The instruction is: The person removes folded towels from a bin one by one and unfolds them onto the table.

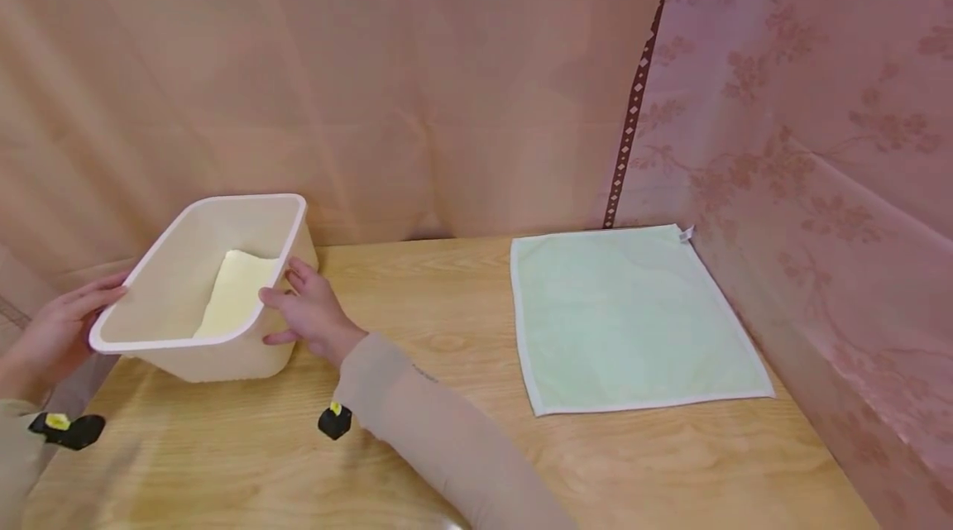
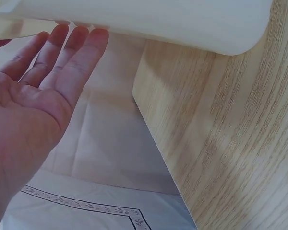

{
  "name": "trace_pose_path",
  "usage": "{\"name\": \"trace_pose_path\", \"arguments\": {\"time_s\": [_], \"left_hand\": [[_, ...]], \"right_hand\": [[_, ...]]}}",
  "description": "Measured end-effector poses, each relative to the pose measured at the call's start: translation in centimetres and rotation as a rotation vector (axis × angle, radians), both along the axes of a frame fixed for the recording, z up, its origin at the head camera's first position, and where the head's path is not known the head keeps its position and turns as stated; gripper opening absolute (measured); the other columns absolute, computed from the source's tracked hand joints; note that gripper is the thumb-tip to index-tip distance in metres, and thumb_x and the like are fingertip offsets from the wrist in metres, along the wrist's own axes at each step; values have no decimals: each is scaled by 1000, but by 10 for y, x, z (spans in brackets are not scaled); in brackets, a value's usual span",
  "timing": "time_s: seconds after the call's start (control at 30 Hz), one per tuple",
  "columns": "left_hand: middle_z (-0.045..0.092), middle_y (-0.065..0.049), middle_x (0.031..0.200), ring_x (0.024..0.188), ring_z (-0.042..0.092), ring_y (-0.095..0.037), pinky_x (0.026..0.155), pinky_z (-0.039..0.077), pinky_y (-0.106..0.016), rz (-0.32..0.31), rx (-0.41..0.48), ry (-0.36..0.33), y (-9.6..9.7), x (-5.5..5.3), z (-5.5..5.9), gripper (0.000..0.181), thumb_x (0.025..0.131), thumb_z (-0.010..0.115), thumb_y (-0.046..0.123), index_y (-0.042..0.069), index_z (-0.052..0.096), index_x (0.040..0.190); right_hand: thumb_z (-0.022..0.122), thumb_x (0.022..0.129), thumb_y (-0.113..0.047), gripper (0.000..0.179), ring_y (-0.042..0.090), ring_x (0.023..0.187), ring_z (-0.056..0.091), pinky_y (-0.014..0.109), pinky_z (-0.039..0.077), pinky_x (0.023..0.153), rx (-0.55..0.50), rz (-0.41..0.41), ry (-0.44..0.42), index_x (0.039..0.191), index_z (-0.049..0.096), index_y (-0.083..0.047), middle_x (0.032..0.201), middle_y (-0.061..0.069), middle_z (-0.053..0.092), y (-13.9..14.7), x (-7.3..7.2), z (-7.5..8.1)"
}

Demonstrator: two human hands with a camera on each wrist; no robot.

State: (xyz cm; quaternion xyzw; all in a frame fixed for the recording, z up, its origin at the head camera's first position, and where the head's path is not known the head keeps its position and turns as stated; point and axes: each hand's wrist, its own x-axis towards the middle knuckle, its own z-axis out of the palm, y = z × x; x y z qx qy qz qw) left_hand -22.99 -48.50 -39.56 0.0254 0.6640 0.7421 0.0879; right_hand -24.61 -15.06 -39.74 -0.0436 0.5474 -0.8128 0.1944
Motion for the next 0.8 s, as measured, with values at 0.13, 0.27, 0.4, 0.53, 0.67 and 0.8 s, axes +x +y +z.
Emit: {"name": "trace_pose_path", "arguments": {"time_s": [0.13, 0.27, 0.4, 0.53, 0.67, 0.8], "left_hand": [[72, 8, 105, 79, 71, -17, 67, 59, -28, 10, -20, -14, 1, 7, -6, 33, 110, 46, 18, 36, 71, 120], [72, 10, 105, 77, 70, -16, 65, 59, -28, 26, -69, -3, 5, 6, -4, 29, 109, 48, 17, 34, 66, 123], [63, 14, 115, 86, 65, -3, 68, 56, -22, 41, -421, 51, 15, -3, 17, 33, 109, 49, 25, 24, 49, 142], [46, -15, 144, 113, 53, -18, 73, 45, -9, 59, -846, 147, 37, -14, 51, 61, 109, 45, 34, 1, 27, 156], [31, -40, 150, 126, 37, -51, 90, 40, -10, 58, -956, 301, 62, -30, 80, 62, 107, 48, 25, -12, 24, 152], [32, -40, 150, 130, 34, -56, 112, 36, -52, 17, -1030, 339, 85, -45, 103, 63, 107, 49, 27, -10, 26, 152]], "right_hand": [[67, 97, -3, 52, 27, 126, 58, 58, 57, 71, 16, 12, 3, 147, 50, -10, 156, 6, 44, 1, 3, -5], [66, 98, -4, 47, 26, 120, 62, 56, 58, 70, 25, 15, 5, 143, 55, -11, 153, 5, 48, 3, 2, -4], [67, 98, -5, 49, 25, 119, 63, 53, 59, 71, 28, 19, 11, 145, 53, -10, 154, 6, 47, 6, -1, -2], [67, 97, -4, 52, 25, 123, 60, 52, 59, 71, 37, 25, 13, 146, 52, -9, 156, 6, 45, 9, -1, -1], [67, 97, -5, 49, 25, 124, 60, 55, 59, 72, 49, 23, 8, 144, 53, -10, 155, 5, 46, 12, 2, -2], [68, 97, -6, 45, 25, 124, 60, 57, 58, 73, 40, 36, 24, 140, 56, -12, 155, 6, 46, 12, 6, -1]]}}
